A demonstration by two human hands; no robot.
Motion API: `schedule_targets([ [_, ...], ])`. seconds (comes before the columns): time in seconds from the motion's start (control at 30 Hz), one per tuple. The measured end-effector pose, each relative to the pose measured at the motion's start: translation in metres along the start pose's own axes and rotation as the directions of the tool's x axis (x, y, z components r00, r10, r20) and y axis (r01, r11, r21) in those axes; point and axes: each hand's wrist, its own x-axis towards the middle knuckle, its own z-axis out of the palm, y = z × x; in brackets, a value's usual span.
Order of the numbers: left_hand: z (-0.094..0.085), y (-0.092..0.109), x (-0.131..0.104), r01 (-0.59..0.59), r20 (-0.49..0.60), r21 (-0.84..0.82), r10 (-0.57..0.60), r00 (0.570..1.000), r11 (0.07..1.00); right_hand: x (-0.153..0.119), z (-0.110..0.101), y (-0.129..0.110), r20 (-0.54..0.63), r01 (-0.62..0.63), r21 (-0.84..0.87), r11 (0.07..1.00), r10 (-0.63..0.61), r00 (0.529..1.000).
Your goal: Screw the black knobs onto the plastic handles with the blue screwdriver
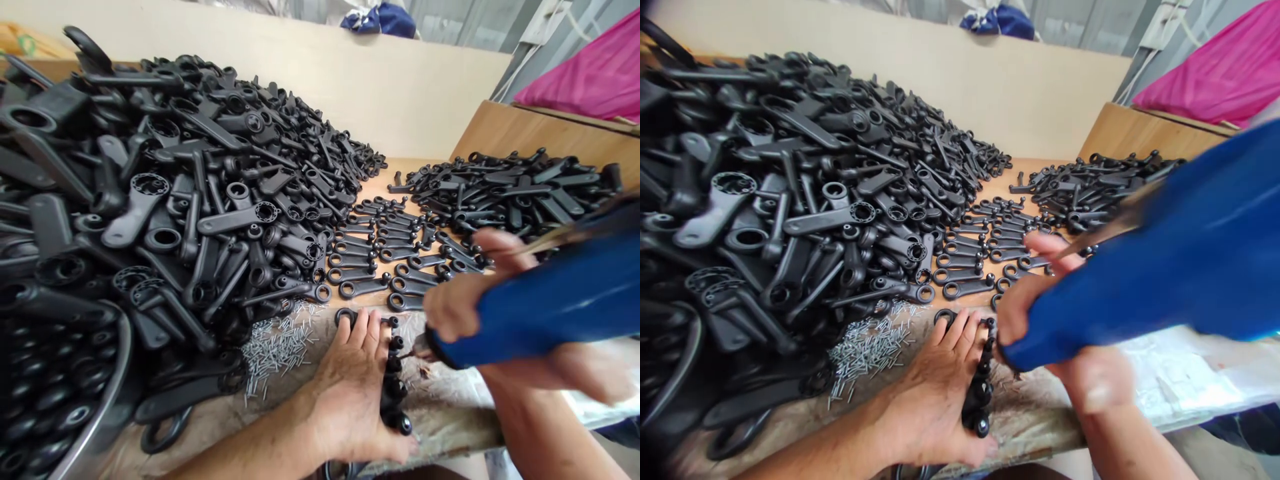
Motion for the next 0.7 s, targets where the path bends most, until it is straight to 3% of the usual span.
schedule_targets([
  [0.1,0.002,-0.001,-0.001,-0.001,-0.012,0.021,0.001,1.0,1.0,0.002,-0.003,-0.004,-0.058,0.099,0.208,0.973,-0.089,0.994],
  [0.33,0.003,-0.001,0.0,-0.029,-0.044,0.014,0.03,0.999,0.999,0.002,0.003,0.003,0.123,-0.023,0.262,0.965,-0.01,0.992],
  [0.7,0.0,0.0,0.001,-0.001,-0.032,-0.021,0.0,1.0,1.0,0.003,0.0,0.006,0.184,-0.052,0.289,0.956,-0.002,0.983],
])
